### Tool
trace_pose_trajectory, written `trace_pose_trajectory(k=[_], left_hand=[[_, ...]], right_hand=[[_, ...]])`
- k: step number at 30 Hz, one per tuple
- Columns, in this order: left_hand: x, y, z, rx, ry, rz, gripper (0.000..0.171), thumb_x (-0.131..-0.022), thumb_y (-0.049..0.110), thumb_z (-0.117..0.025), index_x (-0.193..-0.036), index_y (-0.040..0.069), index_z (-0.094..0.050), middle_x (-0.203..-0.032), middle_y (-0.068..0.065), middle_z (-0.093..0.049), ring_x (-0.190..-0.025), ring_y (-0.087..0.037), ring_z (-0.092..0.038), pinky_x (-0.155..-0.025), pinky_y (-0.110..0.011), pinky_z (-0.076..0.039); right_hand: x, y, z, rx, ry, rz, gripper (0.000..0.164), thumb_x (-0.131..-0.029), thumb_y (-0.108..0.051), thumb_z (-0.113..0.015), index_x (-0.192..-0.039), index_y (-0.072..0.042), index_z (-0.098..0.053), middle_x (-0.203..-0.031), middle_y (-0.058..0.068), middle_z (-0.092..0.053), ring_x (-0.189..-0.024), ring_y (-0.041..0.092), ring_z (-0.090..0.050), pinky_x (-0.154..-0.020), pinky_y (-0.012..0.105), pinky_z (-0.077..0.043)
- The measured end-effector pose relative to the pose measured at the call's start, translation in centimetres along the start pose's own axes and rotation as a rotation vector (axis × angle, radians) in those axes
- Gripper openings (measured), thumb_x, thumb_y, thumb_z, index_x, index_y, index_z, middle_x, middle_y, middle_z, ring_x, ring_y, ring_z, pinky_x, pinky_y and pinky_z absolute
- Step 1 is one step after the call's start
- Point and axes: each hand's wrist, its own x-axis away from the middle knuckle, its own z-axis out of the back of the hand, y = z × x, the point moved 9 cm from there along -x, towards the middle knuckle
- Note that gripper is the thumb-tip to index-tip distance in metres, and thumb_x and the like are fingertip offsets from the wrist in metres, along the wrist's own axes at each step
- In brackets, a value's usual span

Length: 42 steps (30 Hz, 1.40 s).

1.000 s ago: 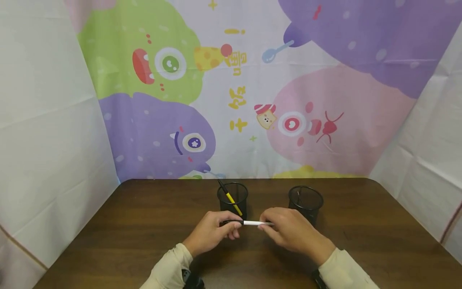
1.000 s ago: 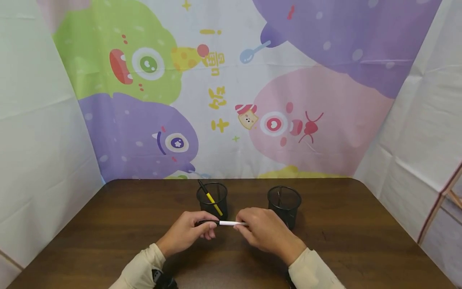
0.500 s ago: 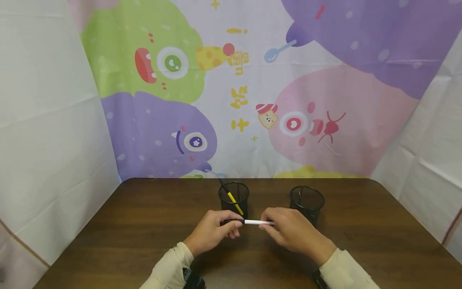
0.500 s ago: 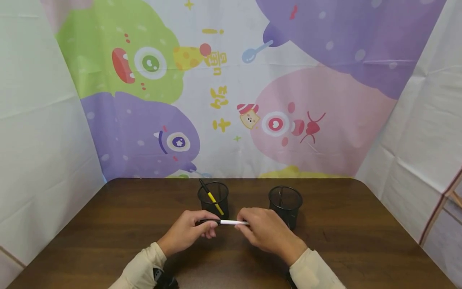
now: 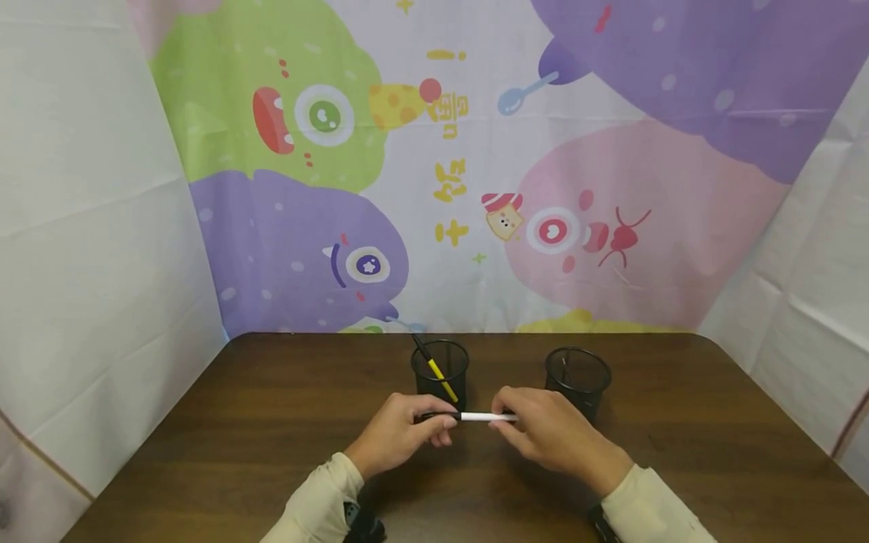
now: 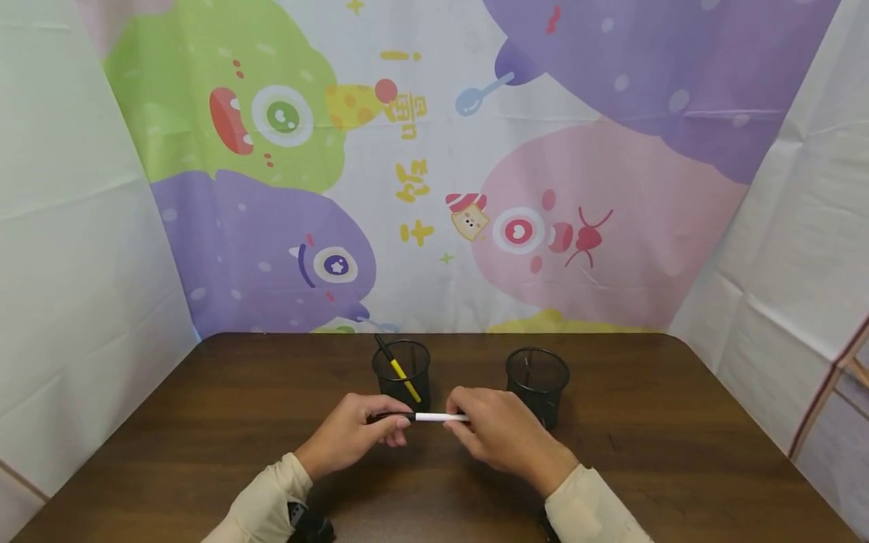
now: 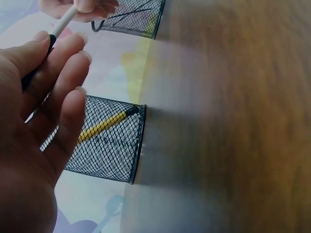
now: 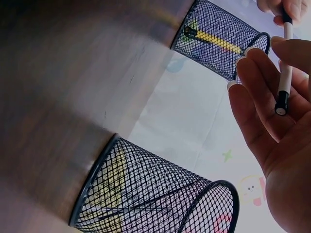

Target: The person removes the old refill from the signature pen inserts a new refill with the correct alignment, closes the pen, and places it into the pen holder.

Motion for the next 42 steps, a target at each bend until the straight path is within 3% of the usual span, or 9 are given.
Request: trace_pose_trajectory(k=[7,12,17,19,22,31,42], left_hand=[[0.0,1.2,0.2,-0.054,0.043,-0.113,0.014,-0.096,0.02,-0.069,-0.105,0.01,-0.074,-0.076,0.003,-0.072,-0.066,-0.011,-0.069,-0.062,-0.029,-0.059],[0.0,1.4,0.2,-0.016,0.046,-0.105,0.014,-0.096,0.015,-0.069,-0.107,0.007,-0.073,-0.077,-0.006,-0.073,-0.065,-0.014,-0.07,-0.06,-0.031,-0.06],[0.3,4.0,0.3,0.006,0.053,-0.108,0.013,-0.094,0.001,-0.067,-0.106,-0.001,-0.071,-0.078,-0.013,-0.071,-0.064,-0.023,-0.069,-0.06,-0.034,-0.06],[0.5,5.1,0.4,-0.001,0.062,-0.122,0.012,-0.093,-0.002,-0.067,-0.105,-0.003,-0.071,-0.077,-0.013,-0.071,-0.063,-0.024,-0.069,-0.059,-0.033,-0.06],[0.5,5.2,0.5,-0.01,0.068,-0.129,0.012,-0.093,-0.002,-0.067,-0.104,-0.002,-0.071,-0.077,-0.013,-0.071,-0.062,-0.022,-0.069,-0.059,-0.032,-0.06],[0.5,4.7,0.5,-0.007,0.059,-0.12,0.011,-0.094,-0.001,-0.067,-0.103,-0.002,-0.071,-0.074,-0.013,-0.071,-0.062,-0.023,-0.068,-0.058,-0.037,-0.06],[0.4,4.4,0.4,0.003,0.053,-0.097,0.011,-0.094,0.0,-0.067,-0.104,-0.002,-0.072,-0.073,-0.013,-0.071,-0.062,-0.026,-0.069,-0.059,-0.042,-0.06]], right_hand=[[0.0,0.7,-0.3,-0.131,-0.036,-0.084,0.018,-0.09,-0.025,-0.078,-0.097,-0.024,-0.061,-0.081,-0.018,-0.059,-0.065,-0.002,-0.053,-0.058,0.021,-0.048],[-0.1,1.2,-0.7,-0.289,-0.069,-0.149,0.013,-0.098,-0.037,-0.067,-0.102,-0.025,-0.067,-0.084,-0.018,-0.063,-0.067,0.0,-0.056,-0.061,0.023,-0.051],[-0.1,1.6,-0.9,-0.396,-0.091,-0.177,0.017,-0.101,-0.034,-0.062,-0.097,-0.023,-0.073,-0.079,-0.009,-0.067,-0.063,0.003,-0.053,-0.057,0.025,-0.049],[-0.1,1.5,-0.9,-0.412,-0.093,-0.169,0.017,-0.101,-0.032,-0.062,-0.094,-0.022,-0.074,-0.078,-0.006,-0.067,-0.062,0.003,-0.052,-0.056,0.024,-0.049],[-0.2,1.3,-0.8,-0.414,-0.088,-0.149,0.016,-0.101,-0.03,-0.063,-0.09,-0.023,-0.073,-0.076,-0.009,-0.066,-0.061,0.002,-0.051,-0.056,0.023,-0.048],[-0.1,1.3,-0.9,-0.396,-0.058,-0.143,0.012,-0.098,-0.031,-0.068,-0.093,-0.022,-0.073,-0.078,-0.016,-0.062,-0.063,0.001,-0.051,-0.057,0.023,-0.047],[-0.1,1.2,-0.6,-0.41,-0.022,-0.133,0.005,-0.095,-0.024,-0.072,-0.094,-0.022,-0.068,-0.078,-0.016,-0.061,-0.065,0.002,-0.055,-0.056,0.023,-0.05]])
